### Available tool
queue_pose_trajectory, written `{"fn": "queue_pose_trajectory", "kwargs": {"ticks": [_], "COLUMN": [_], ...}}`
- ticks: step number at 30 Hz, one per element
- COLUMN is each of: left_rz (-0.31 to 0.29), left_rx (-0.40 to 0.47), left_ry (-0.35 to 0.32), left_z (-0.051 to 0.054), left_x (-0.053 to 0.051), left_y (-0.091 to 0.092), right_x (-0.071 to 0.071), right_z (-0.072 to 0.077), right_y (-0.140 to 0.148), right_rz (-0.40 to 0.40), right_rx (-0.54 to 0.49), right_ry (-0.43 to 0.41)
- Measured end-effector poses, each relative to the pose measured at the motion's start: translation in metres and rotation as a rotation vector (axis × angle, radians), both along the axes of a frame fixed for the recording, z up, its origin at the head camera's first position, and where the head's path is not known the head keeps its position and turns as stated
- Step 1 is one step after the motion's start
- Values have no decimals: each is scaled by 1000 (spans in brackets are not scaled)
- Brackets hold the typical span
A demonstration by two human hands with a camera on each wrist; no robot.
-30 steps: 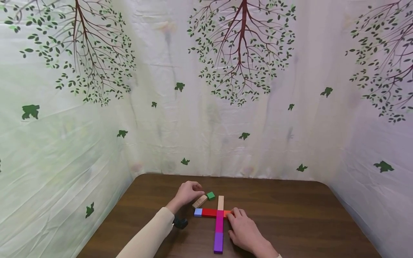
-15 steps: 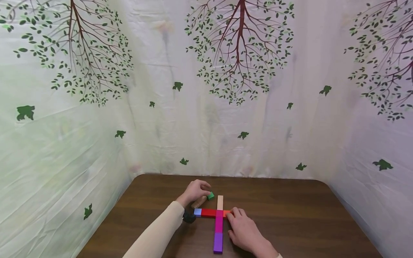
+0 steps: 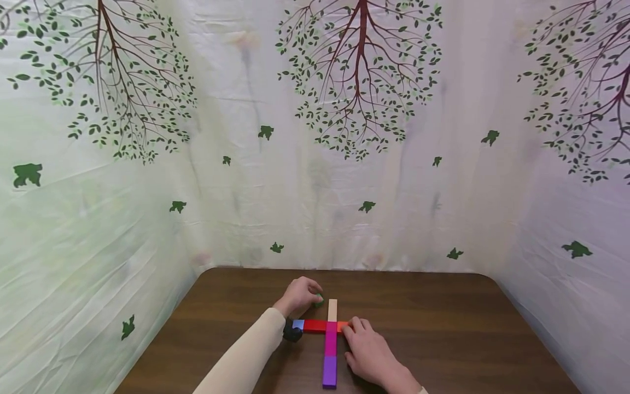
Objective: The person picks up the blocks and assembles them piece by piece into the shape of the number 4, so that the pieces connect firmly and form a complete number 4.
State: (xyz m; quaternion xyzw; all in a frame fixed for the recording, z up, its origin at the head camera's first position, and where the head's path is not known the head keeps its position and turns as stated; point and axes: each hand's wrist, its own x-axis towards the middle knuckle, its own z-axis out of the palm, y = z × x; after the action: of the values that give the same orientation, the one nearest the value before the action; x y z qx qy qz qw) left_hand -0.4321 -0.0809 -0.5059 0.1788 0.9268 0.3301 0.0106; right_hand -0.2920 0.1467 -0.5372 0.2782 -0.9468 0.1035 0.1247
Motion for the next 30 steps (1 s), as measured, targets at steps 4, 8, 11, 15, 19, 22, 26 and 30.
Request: {"fn": "queue_pose_trajectory", "kwargs": {"ticks": [4, 8, 11, 15, 19, 22, 26, 30], "left_rz": [10, 23, 31, 35, 48, 56, 64, 70], "left_rx": [-5, 16, 30, 50, 53, 44, 43, 65], "left_ry": [4, -5, -14, -18, -8, 3, 7, -9], "left_z": [-2, -2, -3, -4, -7, -8, -8, -10], "left_x": [-4, -6, -7, -8, -8, -8, -6, -4], "left_y": [1, 1, 0, -3, -6, -7, -8, -10], "right_x": [-1, -2, -3, -3, -2, -1, -1, 0], "right_z": [1, 2, 2, 1, 2, 3, 4, 4], "right_y": [1, 1, 0, 0, -1, -1, -1, -1], "right_rz": [-1, 2, 2, -5, -6, -5, -2, -3], "right_rx": [-2, 2, 4, 6, 6, 2, -2, 5], "right_ry": [1, -24, -37, -38, -34, -34, -44, -48]}}
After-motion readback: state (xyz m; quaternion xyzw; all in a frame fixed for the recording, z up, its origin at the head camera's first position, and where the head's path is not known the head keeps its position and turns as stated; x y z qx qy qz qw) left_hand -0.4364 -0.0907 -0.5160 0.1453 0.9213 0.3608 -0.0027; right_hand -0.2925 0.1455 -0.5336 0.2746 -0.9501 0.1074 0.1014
